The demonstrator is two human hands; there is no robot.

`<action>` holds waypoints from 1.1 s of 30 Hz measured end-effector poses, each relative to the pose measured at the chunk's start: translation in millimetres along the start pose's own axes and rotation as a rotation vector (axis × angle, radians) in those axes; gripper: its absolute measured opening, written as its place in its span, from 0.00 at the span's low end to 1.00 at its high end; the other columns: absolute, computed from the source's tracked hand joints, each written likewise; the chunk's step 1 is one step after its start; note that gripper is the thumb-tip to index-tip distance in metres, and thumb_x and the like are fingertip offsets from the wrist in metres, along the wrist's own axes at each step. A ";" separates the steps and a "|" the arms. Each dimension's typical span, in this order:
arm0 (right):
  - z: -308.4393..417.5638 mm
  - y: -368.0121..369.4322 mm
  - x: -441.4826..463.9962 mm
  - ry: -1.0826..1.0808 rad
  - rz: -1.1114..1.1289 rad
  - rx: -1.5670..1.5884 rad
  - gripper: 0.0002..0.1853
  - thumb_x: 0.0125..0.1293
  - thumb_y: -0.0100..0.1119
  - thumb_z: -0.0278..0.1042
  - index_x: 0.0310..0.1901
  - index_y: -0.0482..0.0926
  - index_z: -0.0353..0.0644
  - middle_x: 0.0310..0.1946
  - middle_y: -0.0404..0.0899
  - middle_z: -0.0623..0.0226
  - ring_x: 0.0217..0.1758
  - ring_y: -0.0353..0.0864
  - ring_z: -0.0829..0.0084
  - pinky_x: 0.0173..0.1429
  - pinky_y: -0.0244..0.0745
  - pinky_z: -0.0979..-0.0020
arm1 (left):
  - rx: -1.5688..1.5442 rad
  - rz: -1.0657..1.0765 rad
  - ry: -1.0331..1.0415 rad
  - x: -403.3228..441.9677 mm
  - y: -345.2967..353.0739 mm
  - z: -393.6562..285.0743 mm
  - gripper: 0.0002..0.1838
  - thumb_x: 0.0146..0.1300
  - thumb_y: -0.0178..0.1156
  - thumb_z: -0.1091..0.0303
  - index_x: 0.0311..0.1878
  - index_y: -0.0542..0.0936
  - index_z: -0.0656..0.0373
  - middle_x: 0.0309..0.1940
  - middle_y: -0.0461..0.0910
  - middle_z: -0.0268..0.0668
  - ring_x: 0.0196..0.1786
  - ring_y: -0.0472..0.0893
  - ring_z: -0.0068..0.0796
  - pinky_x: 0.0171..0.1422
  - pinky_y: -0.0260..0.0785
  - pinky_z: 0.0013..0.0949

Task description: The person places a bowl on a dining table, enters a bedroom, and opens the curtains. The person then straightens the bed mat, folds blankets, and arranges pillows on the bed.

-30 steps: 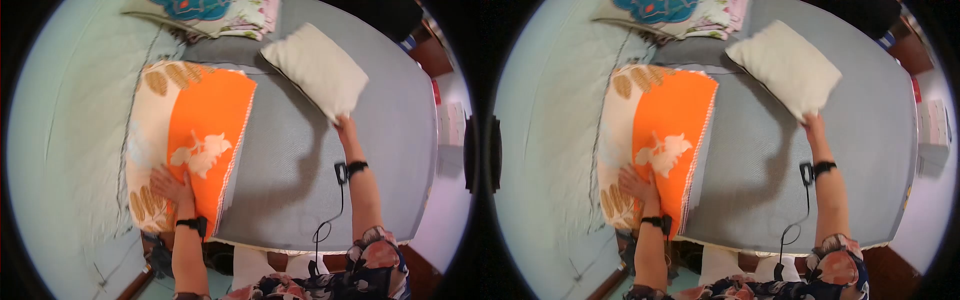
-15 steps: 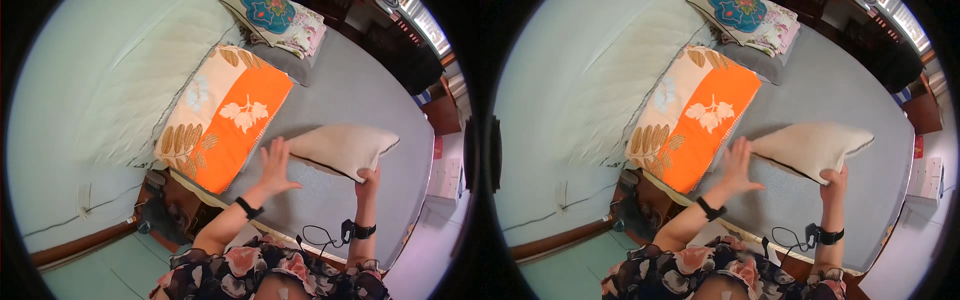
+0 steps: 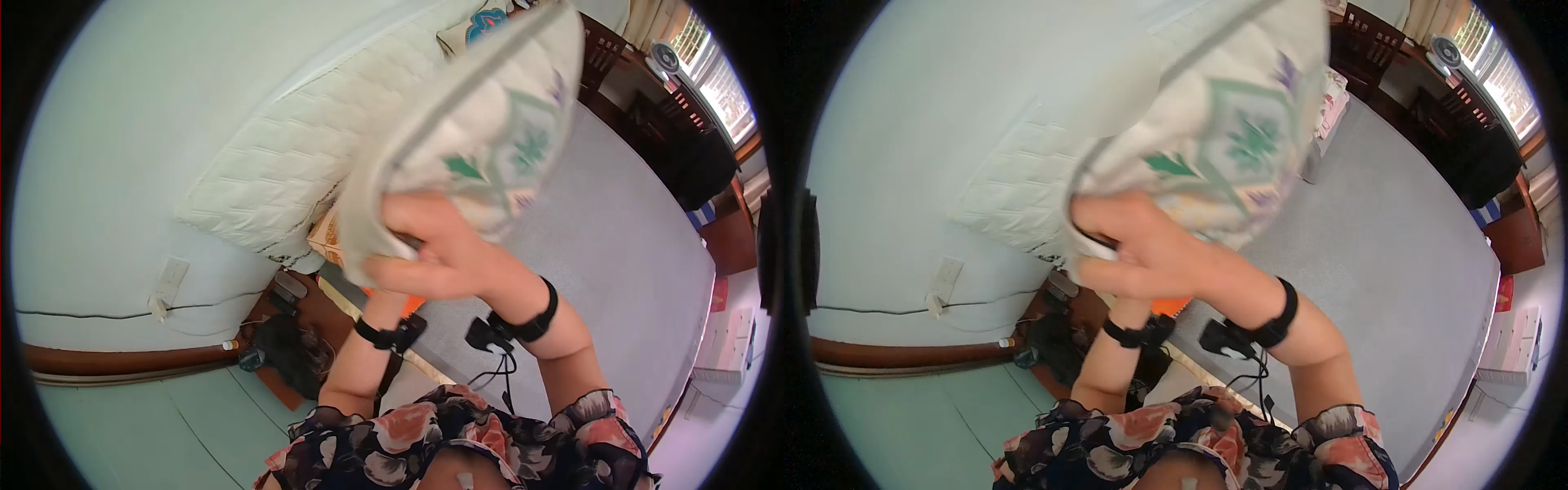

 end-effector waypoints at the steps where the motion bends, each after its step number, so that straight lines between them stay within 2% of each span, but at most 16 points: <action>1: -2.5 12.8 15.6 -0.002 0.000 -0.001 0.11 0.52 0.61 0.27 0.38 0.77 0.34 0.25 0.76 0.65 0.28 0.77 0.69 0.35 0.71 0.73 | -0.011 -0.073 0.002 14.6 -17.4 -8.3 0.28 0.48 0.70 0.65 0.52 0.75 0.66 0.51 0.77 0.40 0.56 0.74 0.28 0.60 0.64 0.30; 4: -18.4 34.4 38.6 -0.085 -0.085 0.196 0.16 0.58 0.60 0.31 0.46 0.73 0.36 0.31 0.74 0.63 0.30 0.75 0.71 0.36 0.71 0.73 | -0.025 -0.267 -0.023 60.1 -71.5 -16.0 0.27 0.49 0.70 0.66 0.52 0.74 0.67 0.51 0.76 0.40 0.55 0.74 0.28 0.60 0.64 0.30; 7: -74.7 74.4 -11.2 0.237 0.123 0.150 0.16 0.61 0.56 0.34 0.49 0.71 0.40 0.39 0.73 0.59 0.34 0.76 0.67 0.39 0.72 0.69 | -0.021 -0.288 -0.105 108.5 -140.3 43.8 0.28 0.51 0.69 0.66 0.54 0.72 0.67 0.53 0.75 0.40 0.56 0.73 0.30 0.60 0.64 0.31; 12: -160.9 103.8 -170.7 0.600 0.270 0.071 0.11 0.61 0.56 0.35 0.41 0.76 0.37 0.32 0.78 0.57 0.32 0.78 0.61 0.39 0.72 0.68 | 0.023 -0.337 -0.370 123.6 -204.2 133.0 0.32 0.55 0.67 0.65 0.60 0.67 0.67 0.57 0.71 0.43 0.57 0.71 0.33 0.61 0.62 0.33; 16: -204.1 81.1 -304.9 1.021 0.200 -0.034 0.13 0.61 0.56 0.36 0.44 0.78 0.40 0.37 0.80 0.57 0.36 0.79 0.59 0.45 0.74 0.68 | 0.261 -0.182 -0.294 121.0 -199.7 129.1 0.37 0.55 0.67 0.61 0.64 0.62 0.67 0.60 0.69 0.43 0.59 0.70 0.34 0.61 0.61 0.34; 18: -240.8 75.2 -396.6 0.843 0.261 -0.305 0.15 0.61 0.55 0.40 0.44 0.78 0.40 0.39 0.80 0.57 0.42 0.78 0.55 0.48 0.73 0.60 | 0.465 -0.088 -0.265 111.6 -192.1 115.7 0.33 0.60 0.60 0.53 0.62 0.65 0.66 0.58 0.70 0.43 0.57 0.70 0.34 0.61 0.59 0.34; 19: -243.3 67.6 -429.0 0.986 0.163 -0.241 0.11 0.63 0.53 0.35 0.41 0.78 0.37 0.34 0.82 0.59 0.36 0.81 0.67 0.44 0.75 0.68 | 0.473 -0.097 -0.269 105.9 -204.3 130.7 0.35 0.59 0.61 0.53 0.62 0.64 0.67 0.58 0.70 0.46 0.57 0.70 0.37 0.61 0.60 0.34; 22: -243.6 61.0 -507.3 1.599 0.175 -0.110 0.15 0.57 0.57 0.40 0.40 0.79 0.36 0.25 0.80 0.63 0.24 0.79 0.72 0.31 0.76 0.68 | 0.588 -0.212 -0.145 63.8 -239.4 138.5 0.36 0.59 0.61 0.53 0.61 0.63 0.71 0.56 0.70 0.51 0.58 0.70 0.42 0.61 0.61 0.38; 23: -241.3 64.3 -518.2 1.626 0.135 -0.107 0.15 0.57 0.57 0.40 0.40 0.79 0.36 0.25 0.80 0.63 0.24 0.79 0.72 0.31 0.76 0.68 | 0.805 -0.472 -0.143 35.7 -272.4 147.7 0.32 0.61 0.59 0.54 0.58 0.65 0.72 0.54 0.71 0.51 0.52 0.74 0.43 0.57 0.67 0.40; 25: -246.1 80.7 -541.3 1.589 0.265 -0.125 0.16 0.56 0.58 0.41 0.41 0.79 0.37 0.28 0.81 0.61 0.29 0.81 0.67 0.37 0.77 0.66 | 0.363 -0.388 -0.168 -16.2 -259.9 139.4 0.23 0.65 0.55 0.60 0.52 0.69 0.72 0.50 0.73 0.50 0.40 0.80 0.40 0.42 0.76 0.38; 26: -253.2 84.5 -547.4 1.500 0.238 -0.223 0.17 0.56 0.58 0.40 0.44 0.78 0.39 0.33 0.80 0.57 0.36 0.80 0.63 0.43 0.76 0.64 | 0.200 -0.407 -0.254 -53.8 -256.4 151.1 0.19 0.66 0.51 0.64 0.49 0.71 0.74 0.46 0.75 0.49 0.42 0.79 0.41 0.46 0.75 0.41; 27: -259.5 92.7 -554.8 1.405 0.233 -0.306 0.19 0.55 0.59 0.39 0.47 0.77 0.40 0.39 0.80 0.54 0.43 0.80 0.60 0.49 0.74 0.62 | 0.427 -0.793 -0.630 -107.9 -287.1 175.7 0.15 0.67 0.48 0.68 0.46 0.73 0.72 0.43 0.77 0.47 0.43 0.79 0.40 0.46 0.74 0.40; 28: -270.5 95.3 -564.0 1.358 0.166 -0.388 0.23 0.54 0.60 0.38 0.52 0.73 0.41 0.47 0.75 0.51 0.50 0.75 0.57 0.55 0.70 0.61 | 0.433 -0.545 -1.063 -157.8 -364.1 248.2 0.23 0.66 0.50 0.59 0.58 0.68 0.67 0.53 0.73 0.46 0.51 0.75 0.38 0.58 0.65 0.42; 29: -262.4 94.7 -559.5 1.324 0.120 -0.474 0.27 0.53 0.62 0.38 0.56 0.70 0.42 0.55 0.70 0.48 0.57 0.70 0.53 0.61 0.66 0.60 | 0.441 -0.537 -1.163 -178.1 -296.1 207.0 0.11 0.60 0.57 0.68 0.44 0.75 0.64 0.35 0.77 0.41 0.35 0.77 0.35 0.36 0.71 0.31; 32: -250.3 106.0 -515.7 1.265 0.010 -0.627 0.35 0.50 0.64 0.37 0.61 0.63 0.41 0.64 0.59 0.49 0.64 0.60 0.49 0.64 0.63 0.59 | 0.622 -0.198 -1.034 -234.7 -313.6 257.8 0.07 0.56 0.62 0.69 0.30 0.75 0.62 0.26 0.75 0.34 0.25 0.72 0.25 0.30 0.65 0.27; 33: -263.1 130.3 -516.0 1.231 0.180 -0.573 0.38 0.48 0.66 0.38 0.62 0.62 0.42 0.66 0.55 0.50 0.66 0.56 0.48 0.65 0.62 0.55 | 0.649 -0.140 -1.068 -241.1 -305.8 270.0 0.22 0.57 0.62 0.62 0.51 0.72 0.62 0.35 0.75 0.35 0.36 0.76 0.25 0.39 0.68 0.29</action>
Point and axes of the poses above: each hand's wrist, its own x-axis towards the middle knuckle, its own y-axis out of the palm, z = x × y, the point moved 6 cm from there along x, towards the middle knuckle
